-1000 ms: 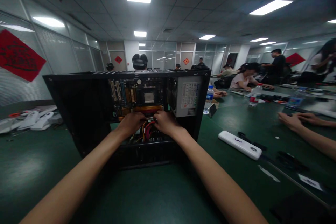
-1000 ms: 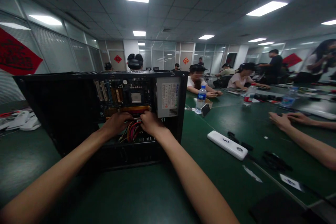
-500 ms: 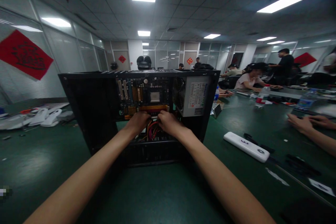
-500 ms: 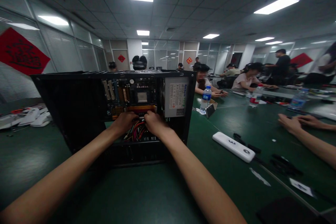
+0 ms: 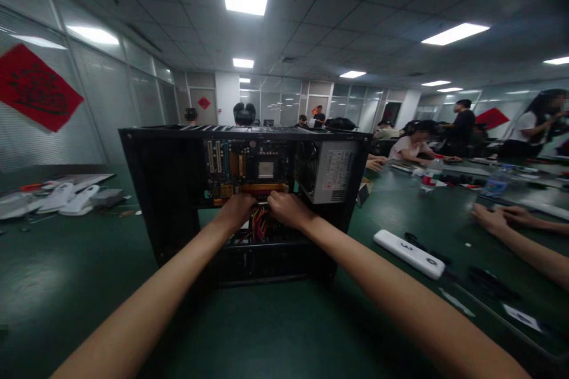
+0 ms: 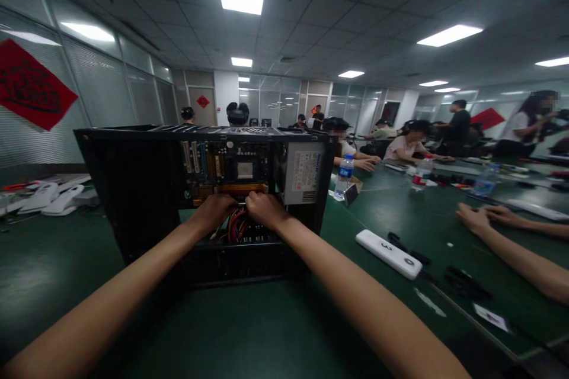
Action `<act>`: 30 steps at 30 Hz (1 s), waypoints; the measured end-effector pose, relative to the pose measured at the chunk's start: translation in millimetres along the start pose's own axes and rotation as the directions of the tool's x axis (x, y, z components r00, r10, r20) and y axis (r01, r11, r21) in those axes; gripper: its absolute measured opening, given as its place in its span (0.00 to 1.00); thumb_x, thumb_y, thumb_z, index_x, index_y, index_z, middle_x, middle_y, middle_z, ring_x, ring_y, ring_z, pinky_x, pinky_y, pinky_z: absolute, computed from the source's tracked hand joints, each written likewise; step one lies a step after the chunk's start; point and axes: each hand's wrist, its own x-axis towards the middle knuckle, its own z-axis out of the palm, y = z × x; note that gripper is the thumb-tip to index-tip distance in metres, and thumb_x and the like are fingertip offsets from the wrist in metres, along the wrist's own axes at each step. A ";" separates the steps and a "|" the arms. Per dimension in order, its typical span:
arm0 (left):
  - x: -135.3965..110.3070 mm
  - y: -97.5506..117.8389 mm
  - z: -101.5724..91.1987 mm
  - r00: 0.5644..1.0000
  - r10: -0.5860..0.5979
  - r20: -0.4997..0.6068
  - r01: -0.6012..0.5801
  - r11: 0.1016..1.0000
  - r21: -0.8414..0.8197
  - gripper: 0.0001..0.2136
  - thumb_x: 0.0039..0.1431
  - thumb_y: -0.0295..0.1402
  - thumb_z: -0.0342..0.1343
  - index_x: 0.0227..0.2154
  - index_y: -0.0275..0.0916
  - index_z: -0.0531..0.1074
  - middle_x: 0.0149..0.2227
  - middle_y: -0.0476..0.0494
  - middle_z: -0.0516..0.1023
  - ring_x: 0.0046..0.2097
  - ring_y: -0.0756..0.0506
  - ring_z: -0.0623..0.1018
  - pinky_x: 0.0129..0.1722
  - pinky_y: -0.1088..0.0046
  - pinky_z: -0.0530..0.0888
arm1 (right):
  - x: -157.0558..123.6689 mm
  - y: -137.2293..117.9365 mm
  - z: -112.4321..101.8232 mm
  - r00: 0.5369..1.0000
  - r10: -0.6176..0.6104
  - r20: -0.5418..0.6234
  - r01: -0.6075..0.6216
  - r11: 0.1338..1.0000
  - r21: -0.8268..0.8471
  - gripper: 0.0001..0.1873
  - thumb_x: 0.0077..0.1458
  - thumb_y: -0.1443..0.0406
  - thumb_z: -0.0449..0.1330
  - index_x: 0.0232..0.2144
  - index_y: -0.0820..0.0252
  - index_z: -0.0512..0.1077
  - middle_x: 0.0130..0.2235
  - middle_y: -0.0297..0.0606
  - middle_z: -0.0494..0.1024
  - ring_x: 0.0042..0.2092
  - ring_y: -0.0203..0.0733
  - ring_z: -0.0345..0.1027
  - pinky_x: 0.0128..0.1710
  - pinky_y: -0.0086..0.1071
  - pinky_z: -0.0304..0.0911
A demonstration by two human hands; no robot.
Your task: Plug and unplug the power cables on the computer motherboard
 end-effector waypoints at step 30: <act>1.3 -7.2 13.3 1.000 0.001 -0.030 -0.001 1.000 0.002 0.09 0.61 0.32 0.56 0.40 0.36 0.77 0.42 0.36 0.81 0.46 0.39 0.80 0.43 0.69 0.73 | -0.8 -2.4 3.7 0.998 -0.056 -0.005 0.055 0.995 -0.082 0.13 0.65 0.70 0.46 0.44 0.66 0.69 0.45 0.50 0.73 0.46 0.49 0.70 0.38 0.35 0.65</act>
